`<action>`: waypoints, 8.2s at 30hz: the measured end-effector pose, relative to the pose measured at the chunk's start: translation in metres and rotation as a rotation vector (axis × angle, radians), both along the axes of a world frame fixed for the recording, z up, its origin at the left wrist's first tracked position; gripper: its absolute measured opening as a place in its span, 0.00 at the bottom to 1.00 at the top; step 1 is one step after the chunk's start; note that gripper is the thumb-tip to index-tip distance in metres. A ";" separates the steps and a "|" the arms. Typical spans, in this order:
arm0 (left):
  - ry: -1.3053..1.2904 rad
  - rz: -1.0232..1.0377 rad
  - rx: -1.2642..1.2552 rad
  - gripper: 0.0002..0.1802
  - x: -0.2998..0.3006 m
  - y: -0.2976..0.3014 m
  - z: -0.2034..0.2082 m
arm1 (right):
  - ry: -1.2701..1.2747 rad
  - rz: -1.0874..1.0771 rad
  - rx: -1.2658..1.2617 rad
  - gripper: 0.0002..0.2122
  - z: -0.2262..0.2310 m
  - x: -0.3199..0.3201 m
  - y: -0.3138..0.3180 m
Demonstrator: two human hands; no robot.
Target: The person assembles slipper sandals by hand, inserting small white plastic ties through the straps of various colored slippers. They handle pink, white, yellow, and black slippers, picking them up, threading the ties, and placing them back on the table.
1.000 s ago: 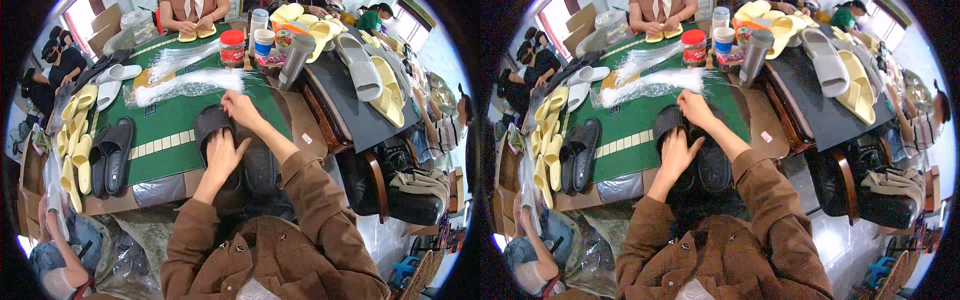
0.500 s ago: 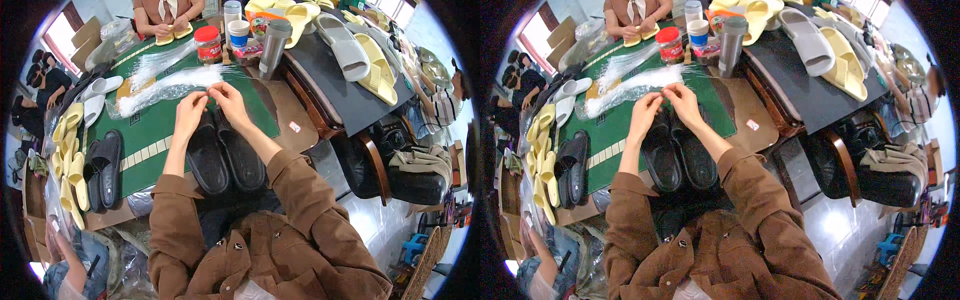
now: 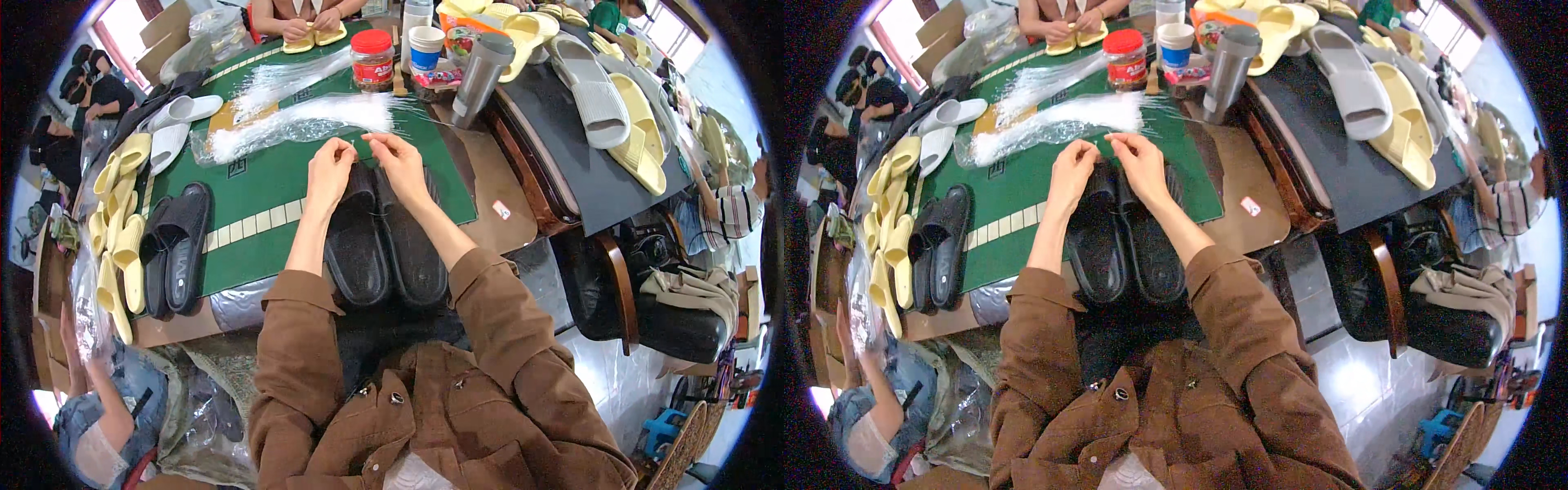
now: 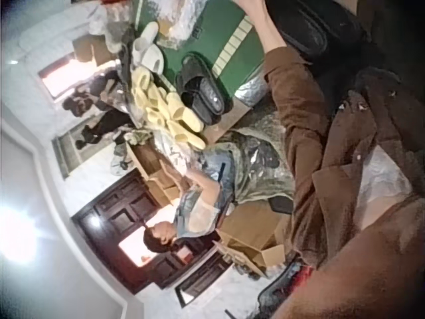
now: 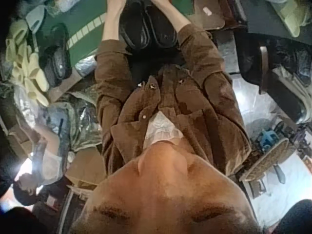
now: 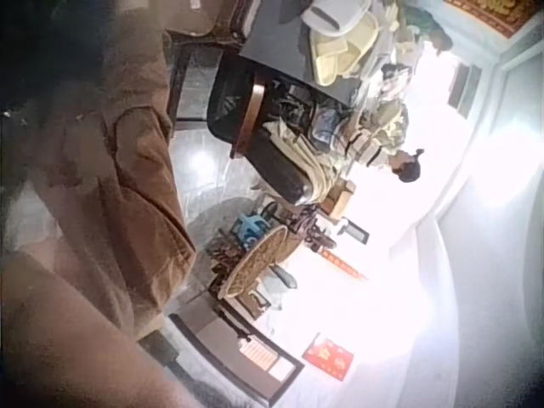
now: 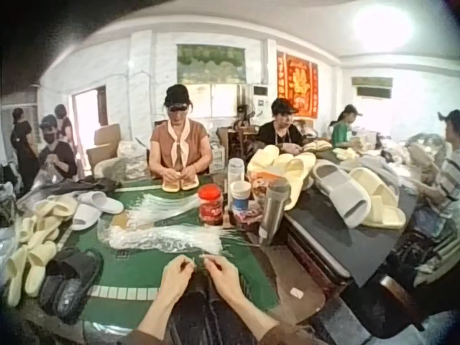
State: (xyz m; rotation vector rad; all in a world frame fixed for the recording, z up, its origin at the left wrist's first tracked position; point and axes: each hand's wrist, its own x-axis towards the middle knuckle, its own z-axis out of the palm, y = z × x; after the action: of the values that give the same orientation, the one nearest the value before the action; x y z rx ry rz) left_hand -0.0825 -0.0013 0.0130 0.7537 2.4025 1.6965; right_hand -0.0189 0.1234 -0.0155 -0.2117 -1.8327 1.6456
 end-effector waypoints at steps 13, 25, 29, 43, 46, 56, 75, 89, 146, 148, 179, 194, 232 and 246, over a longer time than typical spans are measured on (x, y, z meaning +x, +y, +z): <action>-0.057 0.054 0.074 0.09 0.002 -0.001 -0.005 | -0.032 -0.071 0.218 0.07 0.004 0.005 -0.005; -0.193 -0.066 0.266 0.09 -0.005 -0.003 -0.015 | -0.053 -0.063 0.206 0.07 0.007 0.005 -0.007; -0.193 -0.080 0.213 0.08 -0.005 -0.004 -0.013 | -0.075 -0.066 0.201 0.07 0.008 0.006 -0.007; -0.404 -0.227 0.192 0.07 -0.006 -0.012 0.003 | -0.008 0.072 0.053 0.06 0.005 0.006 -0.004; -0.404 -0.258 0.126 0.07 -0.007 -0.012 0.004 | -0.005 0.129 0.027 0.06 0.004 0.005 -0.002; -0.418 -0.305 0.249 0.06 -0.004 -0.012 0.003 | -0.023 0.205 0.045 0.04 0.000 -0.001 0.005; 0.338 0.073 -0.091 0.13 0.032 -0.003 0.014 | 0.096 -0.285 0.473 0.10 0.074 0.056 0.076; 0.844 0.054 -0.539 0.31 0.123 -0.006 -0.001 | -0.233 -0.914 0.538 0.32 0.094 0.209 0.307; 0.965 0.721 -0.778 0.30 0.012 -0.200 0.000 | -0.262 0.367 0.919 0.23 0.069 0.123 -0.004; 0.959 0.792 -0.816 0.29 -0.001 -0.214 0.002 | -0.355 0.399 0.763 0.22 0.066 0.117 -0.007; 0.732 0.118 -0.482 0.43 0.109 -0.122 0.004 | -0.222 -0.392 0.805 0.40 0.054 0.110 0.043; 0.593 -0.115 -0.404 0.37 0.084 -0.141 0.011 | -0.285 0.456 0.747 0.33 0.041 0.117 0.049; 0.713 -0.281 -0.335 0.25 0.081 -0.056 0.013 | 0.120 -0.257 -0.193 0.21 0.084 0.129 0.122; 0.538 -0.188 0.141 0.29 0.144 -0.061 0.068 | 0.116 0.163 -0.026 0.13 0.141 0.230 0.011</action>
State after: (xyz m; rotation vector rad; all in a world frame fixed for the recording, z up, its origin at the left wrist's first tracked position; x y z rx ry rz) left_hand 0.0615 -0.0621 0.0806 1.5790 2.4222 1.7728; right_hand 0.2109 0.1340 0.1254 0.0221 -1.7812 1.7544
